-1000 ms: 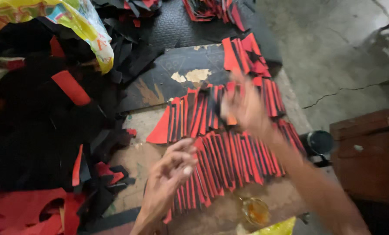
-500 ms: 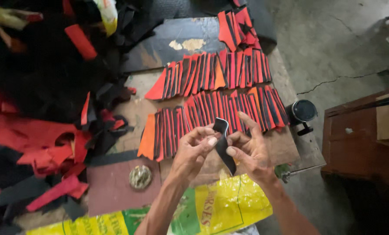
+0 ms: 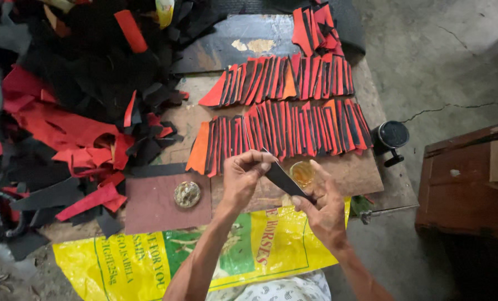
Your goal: The person repeatedly picks up red and black fabric pieces, applies adhesive from a small container, and presses them together. The assembled pieces are placed in a growing stack on the table. The person handles the pieces one at a time throughout the clip.
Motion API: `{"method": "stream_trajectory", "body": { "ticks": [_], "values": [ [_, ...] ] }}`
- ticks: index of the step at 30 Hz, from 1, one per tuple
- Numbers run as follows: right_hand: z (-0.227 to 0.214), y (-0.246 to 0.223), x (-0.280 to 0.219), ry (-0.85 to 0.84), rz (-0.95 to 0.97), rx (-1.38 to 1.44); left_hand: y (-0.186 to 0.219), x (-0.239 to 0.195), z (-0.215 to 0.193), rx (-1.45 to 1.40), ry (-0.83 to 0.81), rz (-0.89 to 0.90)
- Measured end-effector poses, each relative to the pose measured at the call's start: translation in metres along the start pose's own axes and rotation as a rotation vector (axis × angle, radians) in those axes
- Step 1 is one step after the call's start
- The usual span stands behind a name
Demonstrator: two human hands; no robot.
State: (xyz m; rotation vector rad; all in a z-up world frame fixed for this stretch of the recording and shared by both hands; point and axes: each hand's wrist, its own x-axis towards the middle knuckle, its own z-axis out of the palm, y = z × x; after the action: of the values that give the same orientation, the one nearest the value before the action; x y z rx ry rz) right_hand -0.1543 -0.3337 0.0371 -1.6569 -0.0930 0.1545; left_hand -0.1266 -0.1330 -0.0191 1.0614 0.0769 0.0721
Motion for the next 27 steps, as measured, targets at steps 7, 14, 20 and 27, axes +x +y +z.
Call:
{"method": "stream_trajectory", "body": {
  "ticks": [7,14,20,27],
  "values": [
    [0.022,0.013,-0.037,0.049,-0.07,-0.117,-0.005,-0.027,0.0,0.029,0.169,0.012],
    [0.004,0.026,-0.041,-0.107,-0.311,-0.368,0.005,-0.054,0.01,0.031,0.134,-0.076],
    [-0.058,-0.014,0.033,-0.195,-0.447,-0.81,0.0,-0.063,-0.016,0.112,-0.015,0.051],
    [-0.041,-0.008,0.085,-0.625,-0.272,-1.285,0.003,-0.072,-0.021,0.214,0.049,-0.167]
  ]
}}
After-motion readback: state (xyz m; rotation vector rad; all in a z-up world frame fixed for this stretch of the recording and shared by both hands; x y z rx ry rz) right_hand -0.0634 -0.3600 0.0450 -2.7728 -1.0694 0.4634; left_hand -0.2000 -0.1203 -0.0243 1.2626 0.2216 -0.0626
